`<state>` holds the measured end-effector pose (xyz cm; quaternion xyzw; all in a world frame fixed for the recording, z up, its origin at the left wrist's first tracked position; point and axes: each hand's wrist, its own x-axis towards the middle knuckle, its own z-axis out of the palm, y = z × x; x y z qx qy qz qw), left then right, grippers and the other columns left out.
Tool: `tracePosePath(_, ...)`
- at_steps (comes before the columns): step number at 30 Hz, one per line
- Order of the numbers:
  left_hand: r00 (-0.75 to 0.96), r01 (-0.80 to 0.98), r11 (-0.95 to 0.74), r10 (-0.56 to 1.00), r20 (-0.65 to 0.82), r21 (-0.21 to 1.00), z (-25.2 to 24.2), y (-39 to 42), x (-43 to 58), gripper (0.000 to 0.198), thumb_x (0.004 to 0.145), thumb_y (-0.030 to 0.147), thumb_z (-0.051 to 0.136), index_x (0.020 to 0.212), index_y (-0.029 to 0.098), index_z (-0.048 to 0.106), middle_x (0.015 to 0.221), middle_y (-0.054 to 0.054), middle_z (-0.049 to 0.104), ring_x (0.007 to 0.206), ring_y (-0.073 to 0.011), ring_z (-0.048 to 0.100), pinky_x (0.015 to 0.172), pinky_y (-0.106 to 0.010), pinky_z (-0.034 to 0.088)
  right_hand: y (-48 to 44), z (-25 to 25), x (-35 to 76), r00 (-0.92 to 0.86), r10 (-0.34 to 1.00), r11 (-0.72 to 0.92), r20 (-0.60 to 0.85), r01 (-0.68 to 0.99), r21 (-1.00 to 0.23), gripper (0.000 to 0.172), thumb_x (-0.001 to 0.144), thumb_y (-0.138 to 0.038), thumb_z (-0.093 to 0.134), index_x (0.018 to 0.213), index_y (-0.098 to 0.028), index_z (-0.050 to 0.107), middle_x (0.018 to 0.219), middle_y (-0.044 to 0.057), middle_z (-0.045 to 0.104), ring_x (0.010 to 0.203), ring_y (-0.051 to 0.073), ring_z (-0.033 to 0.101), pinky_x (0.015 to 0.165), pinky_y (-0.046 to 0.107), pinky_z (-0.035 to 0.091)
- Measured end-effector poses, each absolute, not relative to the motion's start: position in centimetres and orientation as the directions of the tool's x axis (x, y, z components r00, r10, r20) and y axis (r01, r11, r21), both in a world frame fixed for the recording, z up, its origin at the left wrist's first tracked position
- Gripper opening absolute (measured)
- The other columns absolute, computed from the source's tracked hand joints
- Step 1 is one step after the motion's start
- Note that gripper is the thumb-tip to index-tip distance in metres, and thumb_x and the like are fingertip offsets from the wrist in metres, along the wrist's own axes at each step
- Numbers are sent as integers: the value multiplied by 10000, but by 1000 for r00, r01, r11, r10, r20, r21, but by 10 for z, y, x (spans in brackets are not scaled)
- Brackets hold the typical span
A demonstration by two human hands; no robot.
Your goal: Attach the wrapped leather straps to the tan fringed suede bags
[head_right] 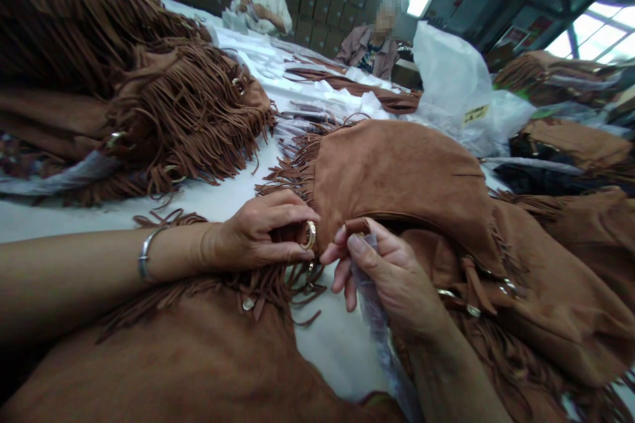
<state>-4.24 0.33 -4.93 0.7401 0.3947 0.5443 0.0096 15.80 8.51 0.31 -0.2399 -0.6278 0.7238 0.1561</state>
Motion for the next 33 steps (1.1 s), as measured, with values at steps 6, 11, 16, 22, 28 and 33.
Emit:
tracePosePath(6, 121, 608, -671, 607, 786, 425, -48, 3, -43, 381, 784, 374, 670, 1025, 85, 618, 854, -101, 625, 765, -143, 593, 682, -247, 506, 87, 4, 161, -819, 547, -159, -176, 105, -982, 157, 862, -334, 608, 934, -196, 627, 730, 2, 653, 415, 44, 512, 322, 101, 353)
tracePosePath(11, 102, 627, -645, 623, 775, 437, -44, 3, -42, 376, 751, 379, 701, 970, 92, 593, 811, -76, 637, 732, -135, 586, 673, -239, 489, 87, 4, 162, -814, 547, -178, -194, 114, -977, 312, 829, -462, 616, 940, -175, 666, 713, 21, 639, 385, 20, 429, 321, 113, 246)
tracePosePath(16, 120, 556, -691, 616, 778, 462, -46, 3, -42, 393, 750, 391, 707, 990, 101, 595, 820, -75, 633, 754, -129, 585, 694, -231, 498, 87, 5, 161, -791, 582, -117, -191, 151, -982, 346, 860, -483, 553, 936, -165, 666, 679, 29, 617, 401, 39, 407, 351, 154, 231)
tracePosePath(22, 155, 587, -686, 616, 773, 429, -47, 3, -43, 402, 783, 397, 671, 1030, 87, 602, 852, -96, 630, 763, -132, 592, 701, -236, 504, 85, 9, 157, -756, 611, -68, -232, 242, -968, 291, 787, -439, 658, 905, -173, 647, 665, 16, 589, 428, 59, 377, 373, 181, 240)
tracePosePath(28, 200, 568, -722, 586, 785, 394, -48, 4, -44, 384, 799, 371, 660, 1060, 100, 583, 835, -83, 637, 755, -130, 585, 707, -234, 497, 79, 11, 154, -708, 661, -66, -249, 276, -959, 268, 772, -416, 681, 854, -165, 637, 640, 9, 574, 426, 46, 351, 376, 175, 207)
tracePosePath(33, 213, 593, -696, 621, 755, 405, -50, 5, -45, 412, 824, 398, 625, 1094, 89, 582, 836, -84, 622, 754, -122, 585, 694, -230, 496, 80, 11, 154, -758, 598, -75, -259, 269, -960, 274, 794, -441, 647, 860, -176, 649, 638, 13, 575, 396, 50, 361, 351, 191, 183)
